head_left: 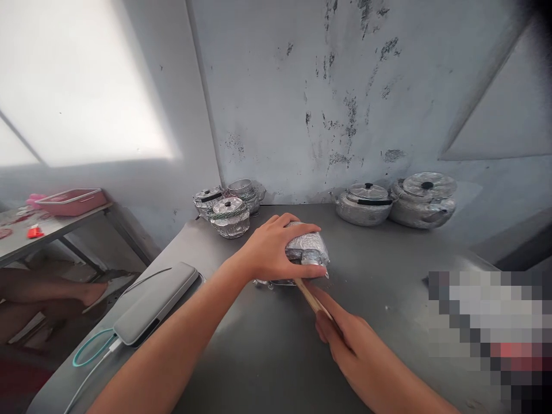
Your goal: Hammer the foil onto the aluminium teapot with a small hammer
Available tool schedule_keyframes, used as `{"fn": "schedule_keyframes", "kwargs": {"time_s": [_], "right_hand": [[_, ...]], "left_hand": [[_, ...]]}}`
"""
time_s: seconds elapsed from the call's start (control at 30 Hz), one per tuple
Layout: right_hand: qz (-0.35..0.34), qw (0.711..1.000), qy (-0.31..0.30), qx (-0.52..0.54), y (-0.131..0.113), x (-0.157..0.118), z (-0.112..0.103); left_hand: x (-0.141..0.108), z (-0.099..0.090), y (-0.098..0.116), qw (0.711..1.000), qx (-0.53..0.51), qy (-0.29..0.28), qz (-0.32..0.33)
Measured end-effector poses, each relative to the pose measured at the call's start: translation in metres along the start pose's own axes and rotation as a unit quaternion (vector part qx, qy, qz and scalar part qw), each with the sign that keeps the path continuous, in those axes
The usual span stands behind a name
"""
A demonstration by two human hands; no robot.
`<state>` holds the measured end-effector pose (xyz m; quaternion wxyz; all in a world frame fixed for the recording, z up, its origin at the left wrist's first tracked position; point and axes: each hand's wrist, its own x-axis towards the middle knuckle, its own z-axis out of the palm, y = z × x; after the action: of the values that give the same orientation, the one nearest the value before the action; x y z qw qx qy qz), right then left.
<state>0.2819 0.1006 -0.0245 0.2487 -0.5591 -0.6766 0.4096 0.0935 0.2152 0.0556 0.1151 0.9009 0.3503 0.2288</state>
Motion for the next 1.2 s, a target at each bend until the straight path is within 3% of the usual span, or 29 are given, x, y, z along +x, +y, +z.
{"fn": "schedule_keyframes", "kwargs": {"time_s": [0.2,0.7,1.2], "right_hand": [[0.002,0.999,0.024,0.026,0.0032,0.0009,0.002],[-0.001,1.0,0.01,-0.006,-0.0054,-0.0013,0.0004],[0.002,1.0,0.001,0.006,0.0024,-0.0002,0.0019]], "left_hand": [[-0.0002,0.0003,0.0016,1.0,0.003,0.004,0.007],[-0.0005,-0.0001,0.0006,1.0,0.002,0.001,0.003],[-0.0004,0.0009,-0.0014,1.0,0.001,0.008,0.007]]}}
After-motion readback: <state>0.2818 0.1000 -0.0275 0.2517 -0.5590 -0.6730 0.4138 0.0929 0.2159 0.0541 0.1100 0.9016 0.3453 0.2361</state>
